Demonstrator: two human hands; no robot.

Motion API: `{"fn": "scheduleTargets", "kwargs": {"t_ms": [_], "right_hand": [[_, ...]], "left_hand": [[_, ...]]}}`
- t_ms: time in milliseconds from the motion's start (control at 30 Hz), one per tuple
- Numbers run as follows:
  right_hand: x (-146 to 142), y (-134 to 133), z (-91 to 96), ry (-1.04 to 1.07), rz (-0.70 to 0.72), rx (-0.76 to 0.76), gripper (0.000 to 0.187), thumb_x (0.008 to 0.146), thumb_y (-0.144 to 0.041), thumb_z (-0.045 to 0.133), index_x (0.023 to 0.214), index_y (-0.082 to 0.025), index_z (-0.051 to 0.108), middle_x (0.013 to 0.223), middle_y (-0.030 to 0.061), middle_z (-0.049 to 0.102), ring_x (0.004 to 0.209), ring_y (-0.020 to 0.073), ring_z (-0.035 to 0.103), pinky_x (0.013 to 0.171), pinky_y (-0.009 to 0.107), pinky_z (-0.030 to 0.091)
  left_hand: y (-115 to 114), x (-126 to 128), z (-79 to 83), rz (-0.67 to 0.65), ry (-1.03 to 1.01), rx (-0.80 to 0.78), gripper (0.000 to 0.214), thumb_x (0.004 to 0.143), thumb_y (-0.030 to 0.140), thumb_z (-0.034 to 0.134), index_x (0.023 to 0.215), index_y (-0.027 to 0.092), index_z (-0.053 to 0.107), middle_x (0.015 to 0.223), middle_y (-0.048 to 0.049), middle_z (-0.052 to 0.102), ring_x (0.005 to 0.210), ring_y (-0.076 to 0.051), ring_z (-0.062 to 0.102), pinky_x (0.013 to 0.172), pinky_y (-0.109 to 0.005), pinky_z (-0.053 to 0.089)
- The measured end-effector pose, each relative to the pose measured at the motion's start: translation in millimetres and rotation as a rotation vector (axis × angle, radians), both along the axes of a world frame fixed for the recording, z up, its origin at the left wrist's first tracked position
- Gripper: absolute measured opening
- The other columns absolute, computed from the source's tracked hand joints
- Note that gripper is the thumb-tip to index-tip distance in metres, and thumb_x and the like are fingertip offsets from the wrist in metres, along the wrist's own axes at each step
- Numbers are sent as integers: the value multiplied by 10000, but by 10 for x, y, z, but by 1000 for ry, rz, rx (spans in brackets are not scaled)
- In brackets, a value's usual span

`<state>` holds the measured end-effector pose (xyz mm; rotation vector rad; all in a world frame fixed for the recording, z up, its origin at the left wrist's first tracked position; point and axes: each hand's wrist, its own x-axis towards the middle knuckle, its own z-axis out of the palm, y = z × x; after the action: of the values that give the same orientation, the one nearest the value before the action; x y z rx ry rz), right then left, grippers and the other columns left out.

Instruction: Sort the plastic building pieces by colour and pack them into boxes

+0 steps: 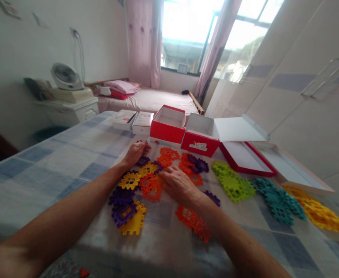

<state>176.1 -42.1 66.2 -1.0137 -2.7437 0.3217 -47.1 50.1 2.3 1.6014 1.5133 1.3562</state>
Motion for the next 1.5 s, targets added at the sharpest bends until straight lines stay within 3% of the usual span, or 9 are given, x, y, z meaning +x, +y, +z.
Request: {"fn": "scheduleTargets", "kwargs": {"t_ms": [167, 400, 567, 700, 900, 1067, 1300, 1500], "right_hand": [[-33, 53, -17, -50, -47, 11, 293, 798, -163, 550, 1082, -177, 621, 1027, 77, 614, 971, 210, 499, 873, 341, 413], [-77, 61, -85, -61, -107, -27, 429, 752, -227, 633, 1173, -174, 573, 1057, 104, 595, 988, 232, 491, 869, 369, 402], [-9, 92, 4, 7, -95, -9, 99, 799, -160, 539, 871, -172, 606, 913, 67, 597, 852, 170, 517, 773, 281, 404], [15, 154, 152, 120, -195, 18, 111, 827, -153, 458, 830, -167, 567, 798, 33, 587, 704, 130, 516, 670, 241, 384], [-120, 262, 150, 81, 69, -85, 195, 719, -75, 477, 846, -171, 590, 945, 54, 619, 788, 130, 549, 734, 235, 400], [-134, 329, 32, 4, 94, -95, 101, 750, -128, 498, 814, -168, 566, 833, 41, 601, 729, 130, 522, 683, 233, 383], [13, 293, 176, -46, 48, -51, 56, 779, -126, 495, 740, -164, 511, 801, 32, 556, 711, 122, 497, 669, 237, 353], [-53, 407, 325, 131, -65, 1, 55, 788, -166, 493, 793, -159, 547, 836, 24, 561, 704, 110, 497, 665, 232, 364]], "left_hand": [[19, 3, -14, -6, 18, 17, 629, 847, 606, 257, 744, 141, 668, 775, -95, 690, 673, -176, 630, 661, -289, 492], [13, 11, 1, 8, 40, 25, 606, 858, 568, 257, 732, 142, 669, 738, -91, 685, 666, -185, 629, 654, -298, 490], [17, 6, -10, 8, 44, 33, 601, 862, 565, 260, 730, 147, 671, 754, -86, 688, 676, -182, 632, 664, -293, 489], [29, 4, -23, 10, 43, 32, 582, 865, 546, 269, 725, 151, 673, 726, -76, 678, 663, -177, 624, 663, -286, 481], [21, 14, -14, 16, 25, 41, 559, 863, 535, 288, 715, 157, 672, 727, -75, 676, 659, -176, 619, 648, -282, 470], [3, 26, 4, 20, -5, 46, 534, 854, 525, 316, 689, 161, 669, 723, -77, 674, 645, -175, 613, 621, -279, 463], [27, 27, -9, 43, -108, 44, 572, 835, 583, 325, 684, 154, 670, 681, -80, 668, 593, -166, 599, 582, -273, 469], [-31, 49, 99, 65, -454, 16, 588, 762, 664, 431, 658, 130, 653, 701, -103, 675, 603, -160, 601, 544, -257, 479]]}}
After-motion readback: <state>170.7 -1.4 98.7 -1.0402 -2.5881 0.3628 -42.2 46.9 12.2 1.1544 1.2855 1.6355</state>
